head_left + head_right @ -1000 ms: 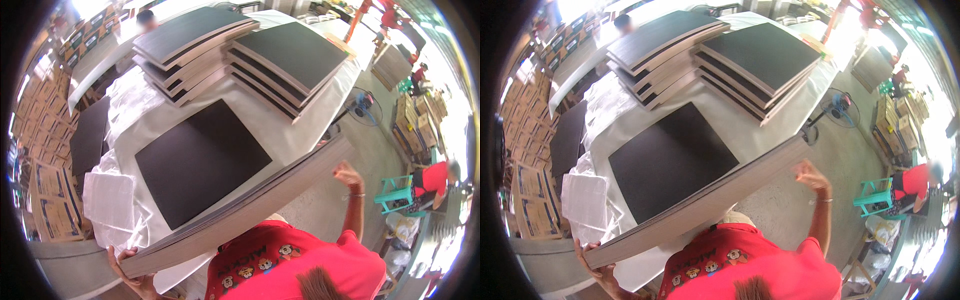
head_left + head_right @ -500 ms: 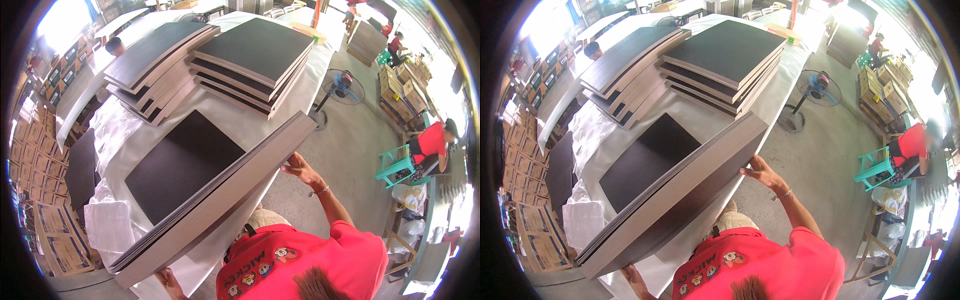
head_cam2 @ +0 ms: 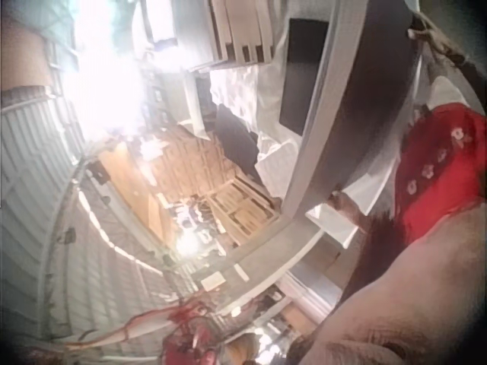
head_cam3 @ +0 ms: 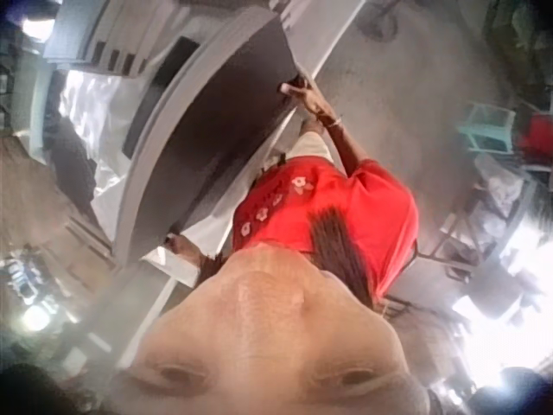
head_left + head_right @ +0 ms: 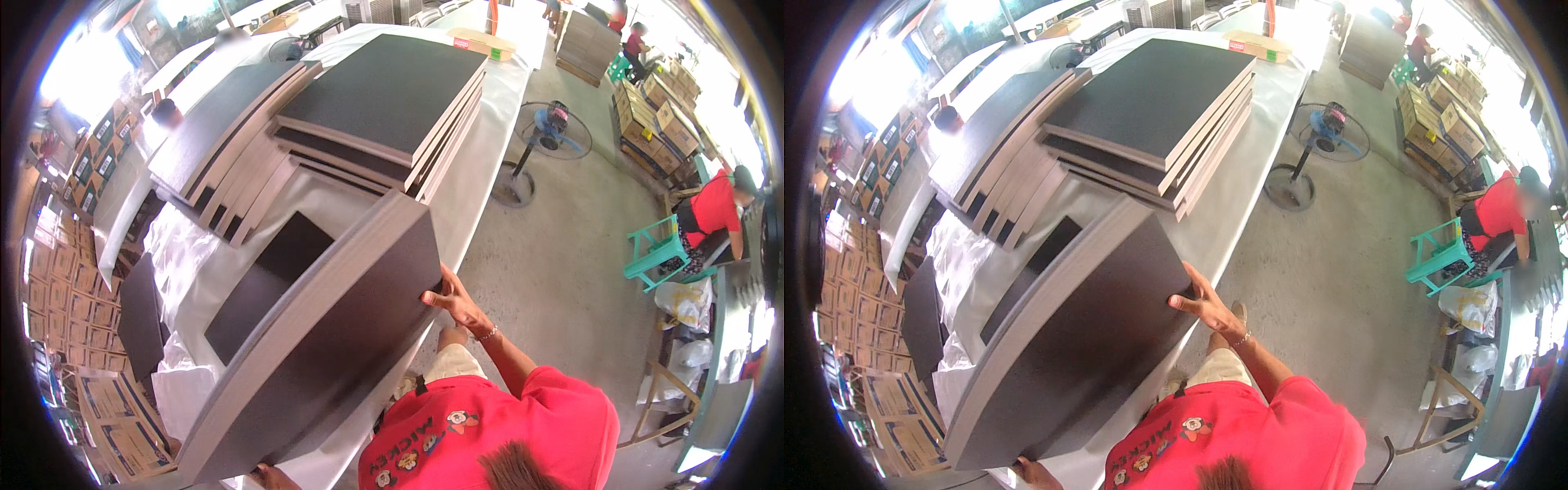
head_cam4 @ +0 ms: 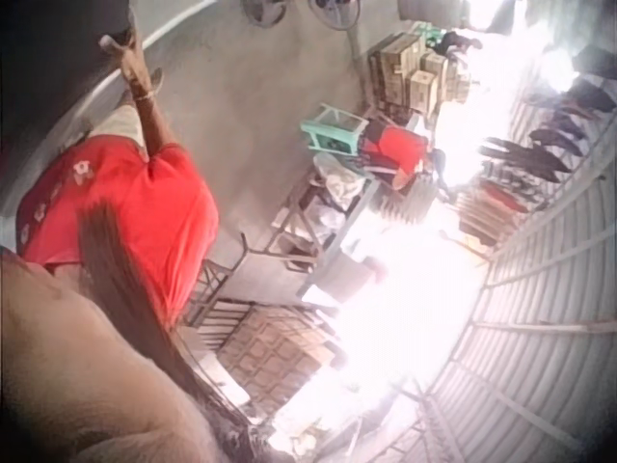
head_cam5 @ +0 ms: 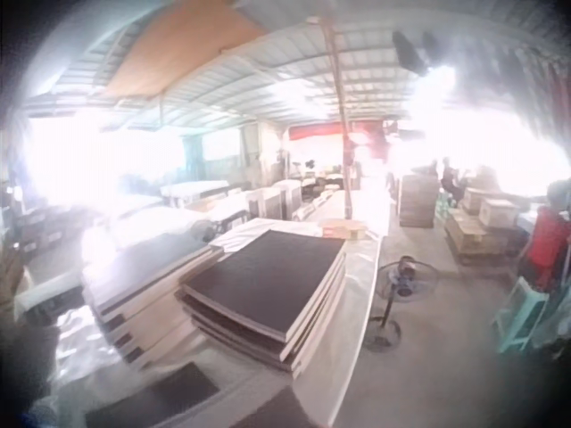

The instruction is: The person repeatedly picks up stacks of black rectangular panels from a table, carries them to a nearby pile, and places them down. The person then returns to the table to repeat the process with another stack.

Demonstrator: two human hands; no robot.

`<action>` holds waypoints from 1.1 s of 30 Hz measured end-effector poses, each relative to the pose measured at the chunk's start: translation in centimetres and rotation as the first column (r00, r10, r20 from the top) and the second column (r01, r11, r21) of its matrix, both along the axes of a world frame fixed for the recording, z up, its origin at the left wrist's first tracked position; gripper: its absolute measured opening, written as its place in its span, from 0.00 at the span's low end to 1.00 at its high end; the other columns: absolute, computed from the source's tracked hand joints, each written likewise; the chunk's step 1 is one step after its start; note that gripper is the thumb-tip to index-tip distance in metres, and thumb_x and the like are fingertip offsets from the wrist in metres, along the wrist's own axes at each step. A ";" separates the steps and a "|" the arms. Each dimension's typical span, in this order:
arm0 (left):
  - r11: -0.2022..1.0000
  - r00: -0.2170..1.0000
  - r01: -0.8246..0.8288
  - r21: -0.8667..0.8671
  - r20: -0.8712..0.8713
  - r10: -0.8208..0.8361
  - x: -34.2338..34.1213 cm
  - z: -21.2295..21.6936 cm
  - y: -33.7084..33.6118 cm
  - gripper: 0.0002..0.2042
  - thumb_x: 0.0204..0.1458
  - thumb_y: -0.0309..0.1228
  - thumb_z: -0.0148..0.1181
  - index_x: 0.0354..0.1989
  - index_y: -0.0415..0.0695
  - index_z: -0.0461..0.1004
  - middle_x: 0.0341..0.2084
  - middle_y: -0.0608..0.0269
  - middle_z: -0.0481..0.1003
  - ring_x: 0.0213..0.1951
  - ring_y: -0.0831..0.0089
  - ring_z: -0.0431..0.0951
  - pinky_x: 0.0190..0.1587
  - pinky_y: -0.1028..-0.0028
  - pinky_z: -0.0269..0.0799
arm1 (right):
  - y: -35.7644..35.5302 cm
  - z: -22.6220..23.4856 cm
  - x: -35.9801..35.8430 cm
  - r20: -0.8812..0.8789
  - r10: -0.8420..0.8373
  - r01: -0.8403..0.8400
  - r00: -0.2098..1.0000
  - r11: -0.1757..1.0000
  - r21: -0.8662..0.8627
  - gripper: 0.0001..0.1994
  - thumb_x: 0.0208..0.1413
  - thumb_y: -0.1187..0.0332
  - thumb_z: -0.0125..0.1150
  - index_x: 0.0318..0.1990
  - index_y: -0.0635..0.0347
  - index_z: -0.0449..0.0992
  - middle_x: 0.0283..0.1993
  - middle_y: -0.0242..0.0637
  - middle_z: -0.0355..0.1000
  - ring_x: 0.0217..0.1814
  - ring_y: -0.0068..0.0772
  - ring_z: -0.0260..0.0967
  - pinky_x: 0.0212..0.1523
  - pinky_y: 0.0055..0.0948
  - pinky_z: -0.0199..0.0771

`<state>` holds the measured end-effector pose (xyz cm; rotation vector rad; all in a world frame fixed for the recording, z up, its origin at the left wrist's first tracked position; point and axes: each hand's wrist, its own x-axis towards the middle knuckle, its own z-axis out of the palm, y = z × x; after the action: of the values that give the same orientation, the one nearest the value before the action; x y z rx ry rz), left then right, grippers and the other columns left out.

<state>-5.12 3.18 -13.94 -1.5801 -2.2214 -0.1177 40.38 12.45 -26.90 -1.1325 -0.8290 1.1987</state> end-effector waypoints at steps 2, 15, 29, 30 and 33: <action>0.971 0.773 -0.008 0.238 0.617 -0.145 -5.3 -5.8 -1.1 0.17 0.56 0.34 0.56 0.47 0.32 0.69 0.38 0.47 0.74 0.37 0.63 0.75 0.46 0.70 0.70 | 0.2 3.3 1.7 0.039 -0.006 0.006 0.999 1.000 -0.015 0.53 0.42 0.54 0.73 0.67 0.70 0.43 0.72 0.53 0.36 0.76 0.42 0.25 0.71 0.36 0.24; 0.871 -0.112 -0.238 0.430 0.879 -0.464 22.9 6.8 16.8 0.33 0.50 0.46 0.61 0.57 0.34 0.62 0.49 0.57 0.66 0.52 0.65 0.65 0.56 0.66 0.58 | 17.8 27.8 27.1 0.707 -0.227 0.118 0.669 0.973 0.200 0.47 0.45 0.40 0.63 0.61 0.75 0.59 0.57 0.56 0.63 0.61 0.44 0.61 0.59 0.34 0.63; 0.962 -0.340 0.045 0.270 0.909 -0.240 36.4 10.7 39.9 0.28 0.53 0.46 0.59 0.49 0.30 0.69 0.46 0.49 0.72 0.48 0.60 0.72 0.54 0.67 0.63 | 49.3 28.1 41.7 0.842 0.265 -0.300 0.470 0.945 -0.129 0.50 0.42 0.38 0.63 0.65 0.67 0.54 0.70 0.60 0.39 0.74 0.58 0.27 0.66 0.63 0.29; 0.964 -0.365 0.083 0.252 0.908 -0.206 36.6 10.2 40.8 0.27 0.53 0.46 0.59 0.48 0.31 0.69 0.45 0.51 0.73 0.47 0.61 0.72 0.52 0.67 0.65 | 49.2 27.4 41.9 0.825 0.319 -0.305 0.466 0.934 -0.189 0.50 0.42 0.39 0.64 0.65 0.65 0.53 0.71 0.59 0.38 0.74 0.58 0.27 0.66 0.64 0.30; 0.970 -0.417 0.153 0.187 0.902 -0.109 36.8 8.9 42.4 0.23 0.53 0.45 0.59 0.44 0.33 0.71 0.39 0.56 0.74 0.42 0.65 0.75 0.47 0.68 0.69 | 49.2 25.3 42.1 0.742 0.399 -0.248 0.539 0.917 -0.313 0.47 0.42 0.40 0.65 0.66 0.57 0.55 0.71 0.54 0.40 0.73 0.57 0.32 0.66 0.59 0.38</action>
<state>31.66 45.54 -5.03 -1.9481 -2.8070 -2.6831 82.46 61.69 -1.57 -1.7641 -1.7233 1.0386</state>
